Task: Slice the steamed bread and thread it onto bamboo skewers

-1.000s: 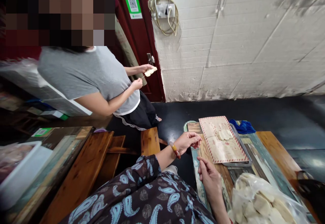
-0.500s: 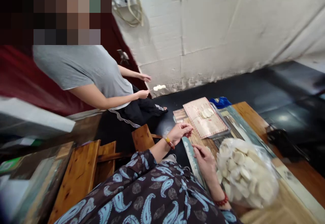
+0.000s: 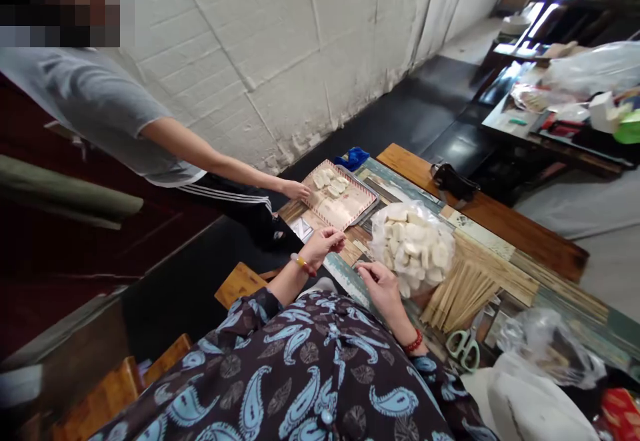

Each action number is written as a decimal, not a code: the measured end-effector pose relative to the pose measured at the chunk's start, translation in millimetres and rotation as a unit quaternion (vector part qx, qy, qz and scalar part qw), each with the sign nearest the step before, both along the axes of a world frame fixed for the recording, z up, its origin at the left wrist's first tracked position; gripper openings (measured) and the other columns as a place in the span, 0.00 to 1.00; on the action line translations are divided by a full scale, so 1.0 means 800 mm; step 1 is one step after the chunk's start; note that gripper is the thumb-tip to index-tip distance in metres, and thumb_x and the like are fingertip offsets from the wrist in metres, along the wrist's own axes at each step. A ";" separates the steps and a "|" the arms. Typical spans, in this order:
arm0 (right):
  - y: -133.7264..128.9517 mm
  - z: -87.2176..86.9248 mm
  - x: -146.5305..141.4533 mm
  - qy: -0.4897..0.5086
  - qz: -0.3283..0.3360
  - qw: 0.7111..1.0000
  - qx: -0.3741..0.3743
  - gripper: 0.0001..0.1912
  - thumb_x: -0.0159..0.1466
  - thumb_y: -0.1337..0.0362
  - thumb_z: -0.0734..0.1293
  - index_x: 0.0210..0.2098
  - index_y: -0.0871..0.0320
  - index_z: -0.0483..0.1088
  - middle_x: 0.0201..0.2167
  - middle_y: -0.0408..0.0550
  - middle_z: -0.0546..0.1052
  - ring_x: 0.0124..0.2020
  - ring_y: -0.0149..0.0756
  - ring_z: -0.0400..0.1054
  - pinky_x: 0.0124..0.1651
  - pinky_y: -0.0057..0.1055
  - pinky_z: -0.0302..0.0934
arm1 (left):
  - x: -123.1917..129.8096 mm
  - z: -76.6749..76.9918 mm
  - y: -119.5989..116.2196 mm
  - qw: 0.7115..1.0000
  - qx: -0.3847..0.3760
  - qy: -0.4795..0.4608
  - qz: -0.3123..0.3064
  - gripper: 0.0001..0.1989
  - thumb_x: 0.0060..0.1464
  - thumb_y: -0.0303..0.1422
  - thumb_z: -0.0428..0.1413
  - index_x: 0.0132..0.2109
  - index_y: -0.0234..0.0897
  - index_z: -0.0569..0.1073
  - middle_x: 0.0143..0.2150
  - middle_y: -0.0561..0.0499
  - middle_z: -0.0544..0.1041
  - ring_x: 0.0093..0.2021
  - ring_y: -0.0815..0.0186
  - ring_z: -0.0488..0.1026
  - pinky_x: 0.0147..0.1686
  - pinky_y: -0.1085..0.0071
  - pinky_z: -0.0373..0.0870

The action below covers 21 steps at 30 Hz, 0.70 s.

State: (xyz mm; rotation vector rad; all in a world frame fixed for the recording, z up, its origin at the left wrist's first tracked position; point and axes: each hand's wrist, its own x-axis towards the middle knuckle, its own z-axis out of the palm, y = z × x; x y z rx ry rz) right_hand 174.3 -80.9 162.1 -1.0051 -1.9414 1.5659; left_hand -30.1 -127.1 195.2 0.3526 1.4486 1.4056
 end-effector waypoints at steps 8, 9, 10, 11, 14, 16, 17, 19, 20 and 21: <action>-0.004 0.007 0.016 -0.009 -0.068 0.997 -0.047 0.21 0.63 0.47 0.68 0.38 0.58 0.82 0.28 0.49 0.79 0.23 0.35 0.68 0.29 0.32 0.64 | 0.001 -0.006 0.036 0.998 0.005 0.026 -0.065 0.26 0.38 0.52 0.69 0.29 0.32 0.73 0.23 0.54 0.72 0.22 0.75 0.66 0.27 0.74 0.63; -0.004 0.007 0.018 -0.012 -0.082 0.996 -0.043 0.21 0.64 0.47 0.67 0.38 0.58 0.82 0.28 0.48 0.79 0.23 0.35 0.68 0.29 0.32 0.64 | 0.000 -0.007 0.040 0.997 0.003 0.029 -0.077 0.26 0.40 0.52 0.68 0.30 0.32 0.73 0.24 0.54 0.73 0.23 0.75 0.66 0.27 0.74 0.63; -0.003 0.008 0.020 -0.016 -0.101 0.994 -0.037 0.21 0.64 0.47 0.67 0.39 0.58 0.82 0.27 0.48 0.78 0.23 0.35 0.67 0.30 0.32 0.64 | -0.002 -0.009 0.044 0.995 0.002 0.032 -0.091 0.25 0.42 0.52 0.67 0.31 0.32 0.73 0.25 0.53 0.73 0.23 0.75 0.66 0.28 0.74 0.63; -0.002 0.007 0.023 -0.020 -0.127 0.991 -0.031 0.21 0.64 0.47 0.67 0.40 0.58 0.82 0.26 0.47 0.77 0.24 0.35 0.67 0.32 0.32 0.65 | -0.004 -0.010 0.049 0.994 0.000 0.035 -0.105 0.25 0.44 0.52 0.66 0.32 0.32 0.74 0.25 0.53 0.73 0.23 0.75 0.67 0.28 0.74 0.64; 0.002 -0.001 0.033 -0.044 -0.231 0.971 -0.035 0.23 0.64 0.46 0.67 0.43 0.60 0.81 0.26 0.47 0.77 0.25 0.35 0.68 0.33 0.32 0.64 | -0.013 -0.012 0.068 0.986 0.001 0.050 -0.157 0.22 0.48 0.49 0.64 0.34 0.33 0.74 0.27 0.53 0.75 0.24 0.74 0.68 0.29 0.75 0.64; 0.006 -0.010 0.035 -0.063 -0.288 0.954 -0.055 0.26 0.61 0.44 0.68 0.44 0.61 0.81 0.27 0.48 0.78 0.25 0.35 0.68 0.31 0.32 0.64 | -0.017 -0.013 0.084 0.978 0.005 0.063 -0.199 0.18 0.51 0.45 0.64 0.35 0.33 0.74 0.28 0.52 0.75 0.25 0.73 0.69 0.30 0.74 0.66; 0.007 -0.015 0.033 -0.069 -0.308 0.947 -0.066 0.27 0.60 0.43 0.69 0.44 0.61 0.81 0.26 0.48 0.78 0.25 0.35 0.67 0.29 0.31 0.63 | -0.019 -0.013 0.093 0.974 0.008 0.065 -0.218 0.15 0.51 0.42 0.64 0.35 0.33 0.75 0.28 0.52 0.75 0.26 0.72 0.70 0.31 0.73 0.66; 0.010 -0.023 0.022 -0.069 -0.326 0.939 -0.085 0.29 0.59 0.42 0.69 0.44 0.62 0.81 0.26 0.48 0.78 0.24 0.35 0.67 0.28 0.31 0.63 | -0.018 -0.013 0.111 0.958 0.028 0.100 -0.268 0.10 0.51 0.37 0.64 0.35 0.34 0.77 0.31 0.51 0.76 0.30 0.70 0.71 0.35 0.72 0.68; 0.011 -0.027 0.012 -0.066 -0.331 0.937 -0.090 0.30 0.58 0.42 0.69 0.44 0.62 0.81 0.25 0.48 0.78 0.23 0.35 0.67 0.27 0.31 0.63 | -0.016 -0.012 0.120 0.941 0.049 0.139 -0.306 0.08 0.51 0.34 0.64 0.36 0.34 0.78 0.34 0.50 0.77 0.32 0.69 0.71 0.37 0.71 0.69; 0.012 -0.031 0.001 -0.063 -0.335 0.936 -0.095 0.31 0.58 0.41 0.68 0.44 0.63 0.81 0.25 0.49 0.78 0.23 0.35 0.66 0.26 0.31 0.63 | -0.014 -0.012 0.129 0.914 0.077 0.189 -0.350 0.06 0.53 0.33 0.63 0.38 0.35 0.78 0.37 0.49 0.77 0.34 0.67 0.72 0.40 0.70 0.69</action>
